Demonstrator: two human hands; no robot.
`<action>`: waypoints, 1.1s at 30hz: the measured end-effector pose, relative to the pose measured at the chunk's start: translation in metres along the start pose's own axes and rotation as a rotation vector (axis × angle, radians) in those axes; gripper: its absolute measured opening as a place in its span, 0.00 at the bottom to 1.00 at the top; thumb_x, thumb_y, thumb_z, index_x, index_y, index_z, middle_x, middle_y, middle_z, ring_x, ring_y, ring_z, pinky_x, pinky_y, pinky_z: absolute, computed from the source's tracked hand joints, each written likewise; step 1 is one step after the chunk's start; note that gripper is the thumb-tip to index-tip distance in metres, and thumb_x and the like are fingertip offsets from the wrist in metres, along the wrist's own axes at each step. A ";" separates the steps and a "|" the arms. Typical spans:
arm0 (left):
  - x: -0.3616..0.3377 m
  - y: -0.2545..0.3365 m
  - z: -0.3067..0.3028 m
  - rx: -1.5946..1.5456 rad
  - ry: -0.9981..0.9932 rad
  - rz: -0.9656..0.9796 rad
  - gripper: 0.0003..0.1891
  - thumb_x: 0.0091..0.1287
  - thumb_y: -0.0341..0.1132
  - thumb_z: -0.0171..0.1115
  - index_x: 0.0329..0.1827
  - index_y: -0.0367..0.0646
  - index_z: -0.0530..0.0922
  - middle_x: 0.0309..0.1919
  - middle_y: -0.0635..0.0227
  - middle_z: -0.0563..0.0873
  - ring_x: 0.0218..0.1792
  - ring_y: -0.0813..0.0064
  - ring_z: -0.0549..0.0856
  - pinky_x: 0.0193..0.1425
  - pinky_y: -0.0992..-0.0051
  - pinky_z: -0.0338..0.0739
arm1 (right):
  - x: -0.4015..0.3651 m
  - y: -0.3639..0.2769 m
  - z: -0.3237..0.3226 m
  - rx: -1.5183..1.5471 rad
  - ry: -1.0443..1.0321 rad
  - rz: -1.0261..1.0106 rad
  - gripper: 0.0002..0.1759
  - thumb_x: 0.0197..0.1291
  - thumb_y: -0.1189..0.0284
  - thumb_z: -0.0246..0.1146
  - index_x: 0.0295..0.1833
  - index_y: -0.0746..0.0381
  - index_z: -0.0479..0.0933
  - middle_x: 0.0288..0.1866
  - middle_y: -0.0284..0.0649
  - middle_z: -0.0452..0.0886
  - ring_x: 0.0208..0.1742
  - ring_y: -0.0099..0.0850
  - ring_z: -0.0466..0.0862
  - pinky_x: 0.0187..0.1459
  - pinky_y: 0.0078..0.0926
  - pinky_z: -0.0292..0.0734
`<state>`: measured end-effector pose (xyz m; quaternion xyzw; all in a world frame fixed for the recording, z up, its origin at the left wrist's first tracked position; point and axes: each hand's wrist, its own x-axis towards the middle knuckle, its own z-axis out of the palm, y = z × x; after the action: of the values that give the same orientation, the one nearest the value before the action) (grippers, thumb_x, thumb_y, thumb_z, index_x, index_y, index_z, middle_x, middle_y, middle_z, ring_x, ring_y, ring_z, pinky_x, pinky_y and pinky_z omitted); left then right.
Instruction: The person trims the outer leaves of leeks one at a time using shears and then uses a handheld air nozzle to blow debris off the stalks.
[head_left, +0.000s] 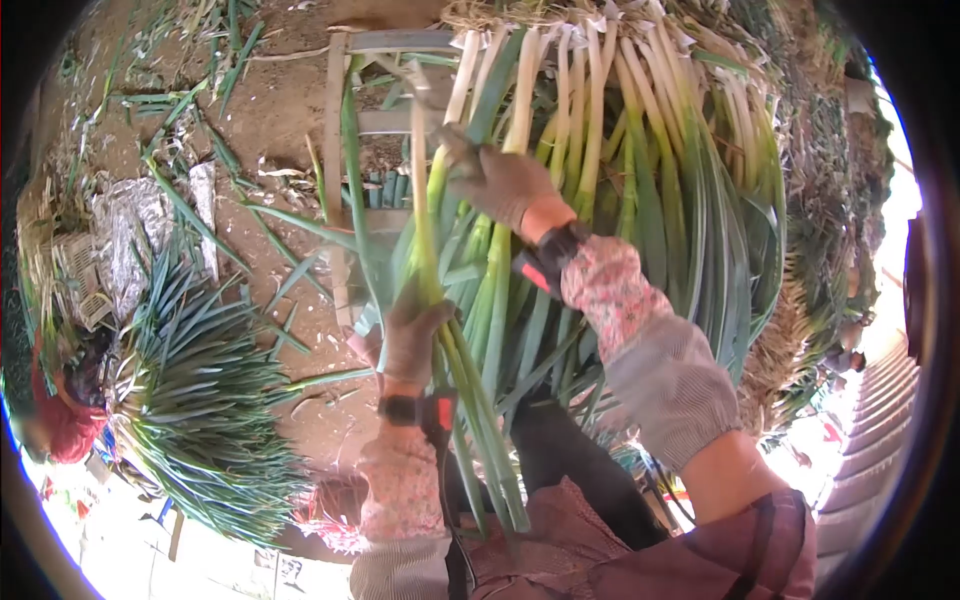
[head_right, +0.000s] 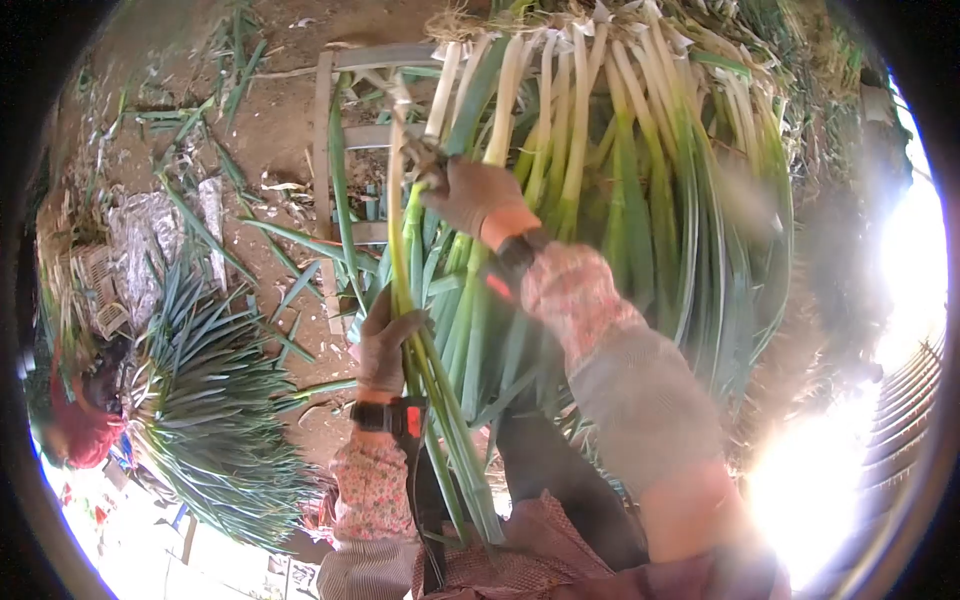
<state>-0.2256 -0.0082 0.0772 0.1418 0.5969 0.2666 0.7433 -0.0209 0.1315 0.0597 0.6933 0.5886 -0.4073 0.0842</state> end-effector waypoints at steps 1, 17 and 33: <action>-0.011 0.014 0.009 -0.010 0.009 0.042 0.29 0.60 0.28 0.65 0.67 0.35 0.74 0.35 0.65 0.84 0.34 0.72 0.84 0.39 0.75 0.81 | -0.015 0.004 0.003 0.078 0.045 -0.017 0.29 0.61 0.48 0.61 0.51 0.65 0.77 0.38 0.56 0.86 0.43 0.54 0.87 0.47 0.48 0.80; 0.098 -0.014 0.070 1.267 0.111 0.043 0.37 0.66 0.52 0.62 0.79 0.58 0.64 0.48 0.45 0.88 0.48 0.45 0.87 0.54 0.53 0.80 | -0.023 0.053 -0.027 -0.002 0.196 0.092 0.29 0.62 0.48 0.61 0.54 0.63 0.76 0.41 0.54 0.87 0.45 0.53 0.87 0.50 0.49 0.81; 0.131 -0.007 0.048 1.558 0.220 0.166 0.38 0.53 0.50 0.73 0.67 0.46 0.75 0.71 0.53 0.71 0.67 0.46 0.75 0.68 0.53 0.74 | 0.039 0.064 -0.041 0.055 0.121 0.071 0.29 0.61 0.48 0.60 0.50 0.65 0.83 0.44 0.55 0.88 0.48 0.52 0.88 0.53 0.46 0.81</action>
<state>-0.1586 0.0650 -0.0207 0.6385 0.6691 -0.1609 0.3446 0.0540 0.1661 0.0378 0.7391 0.5564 -0.3772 0.0438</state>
